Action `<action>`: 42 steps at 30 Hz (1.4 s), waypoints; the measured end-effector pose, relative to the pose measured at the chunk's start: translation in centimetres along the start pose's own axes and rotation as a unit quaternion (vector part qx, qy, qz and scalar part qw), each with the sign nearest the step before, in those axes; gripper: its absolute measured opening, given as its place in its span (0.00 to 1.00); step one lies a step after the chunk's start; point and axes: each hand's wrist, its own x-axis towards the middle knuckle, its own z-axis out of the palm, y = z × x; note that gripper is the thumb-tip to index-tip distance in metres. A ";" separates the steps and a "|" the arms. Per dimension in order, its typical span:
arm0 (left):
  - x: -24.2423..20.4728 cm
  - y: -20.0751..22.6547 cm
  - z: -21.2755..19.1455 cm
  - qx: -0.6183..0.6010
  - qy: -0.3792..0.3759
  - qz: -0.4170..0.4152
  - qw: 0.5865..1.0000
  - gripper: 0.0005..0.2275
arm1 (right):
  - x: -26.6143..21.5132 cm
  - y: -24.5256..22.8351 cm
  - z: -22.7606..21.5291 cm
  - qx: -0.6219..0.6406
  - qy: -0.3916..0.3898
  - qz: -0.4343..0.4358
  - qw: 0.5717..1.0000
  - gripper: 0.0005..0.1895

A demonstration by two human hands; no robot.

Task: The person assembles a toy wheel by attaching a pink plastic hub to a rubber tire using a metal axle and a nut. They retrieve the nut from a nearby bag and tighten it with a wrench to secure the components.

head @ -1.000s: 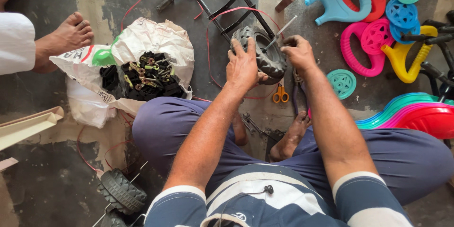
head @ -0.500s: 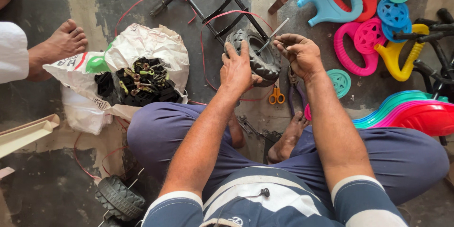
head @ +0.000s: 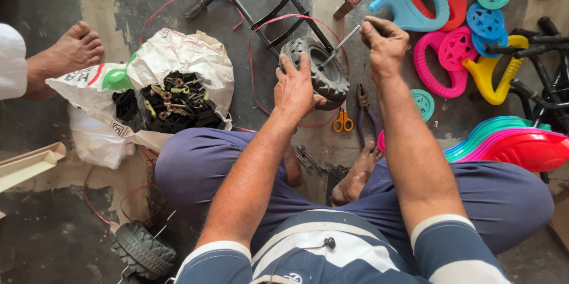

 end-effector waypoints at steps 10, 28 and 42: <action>0.2 -0.4 0.5 -0.004 0.009 0.014 1.000 0.57 | 0.1 -3.0 0.9 0.042 -0.069 0.171 0.982 0.14; 0.5 -0.5 1.2 0.015 0.030 0.019 0.999 0.58 | -2.0 6.7 -9.2 -0.257 -0.079 0.105 0.957 0.20; 1.1 -1.7 2.3 0.048 0.047 0.053 0.996 0.59 | -14.8 11.2 -23.0 -0.782 -0.216 -0.153 0.564 0.14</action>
